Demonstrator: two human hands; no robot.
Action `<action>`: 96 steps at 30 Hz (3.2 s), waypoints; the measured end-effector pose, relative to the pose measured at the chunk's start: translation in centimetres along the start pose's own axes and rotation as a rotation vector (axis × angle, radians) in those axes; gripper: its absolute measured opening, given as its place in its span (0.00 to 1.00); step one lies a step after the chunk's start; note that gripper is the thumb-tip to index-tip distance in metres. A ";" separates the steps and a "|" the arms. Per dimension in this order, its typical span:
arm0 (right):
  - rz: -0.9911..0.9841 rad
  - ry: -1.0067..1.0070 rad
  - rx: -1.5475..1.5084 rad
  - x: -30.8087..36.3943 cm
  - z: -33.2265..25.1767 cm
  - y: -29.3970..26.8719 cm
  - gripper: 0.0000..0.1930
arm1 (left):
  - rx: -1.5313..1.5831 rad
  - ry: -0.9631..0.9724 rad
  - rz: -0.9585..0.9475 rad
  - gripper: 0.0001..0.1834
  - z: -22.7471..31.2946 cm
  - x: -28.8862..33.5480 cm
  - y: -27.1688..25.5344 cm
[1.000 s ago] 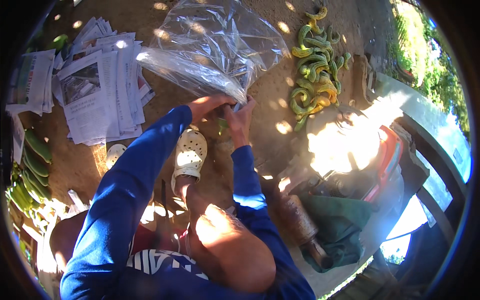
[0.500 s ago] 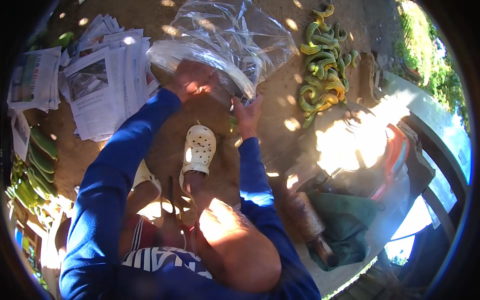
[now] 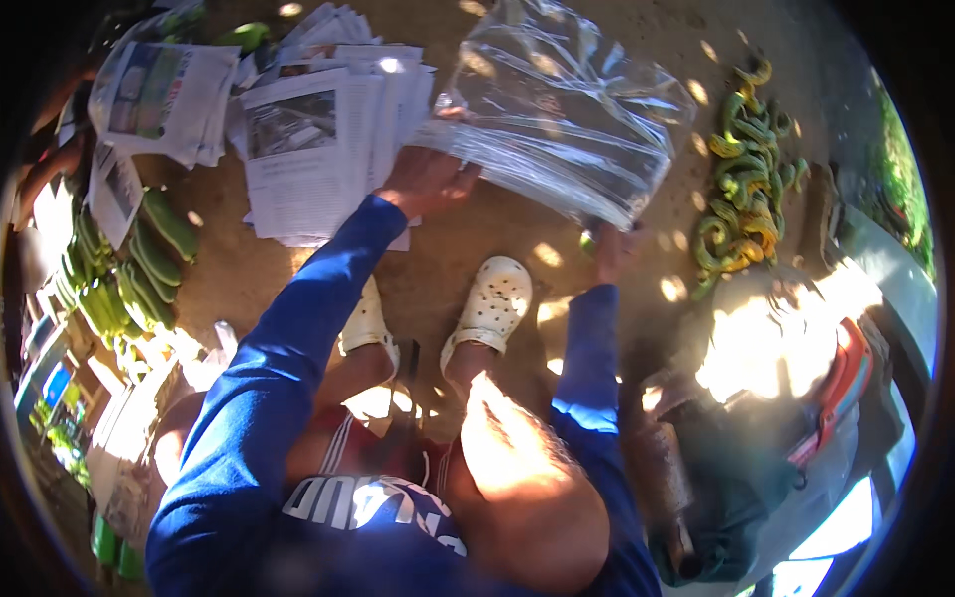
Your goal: The person wraps a green vegetable in newspaper, places it into a plastic bag, and then separates, folds, and tears sheets of newspaper from a pile by hand.
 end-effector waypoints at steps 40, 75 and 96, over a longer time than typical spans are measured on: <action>-1.053 -1.048 0.630 20.1 -26.5 8.5 0.23 | 0.000 -1.052 0.456 0.11 -19.7 30.0 -21.7; -1.214 -1.142 0.056 42.4 -22.4 28.5 0.07 | 0.917 -1.438 0.702 0.15 -20.8 31.8 -20.3; -1.323 -1.257 0.093 43.2 -21.8 28.2 0.08 | -0.575 -0.891 0.652 0.28 -27.4 30.9 -41.5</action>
Point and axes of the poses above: each hand's wrist, its own x-axis away from the middle knuckle, its own y-axis out of the palm, z = x × y, the point moved 10 cm from there along -x, towards the middle knuckle, and after that the axes turned 9 degrees about z, right-handed, at the moved point
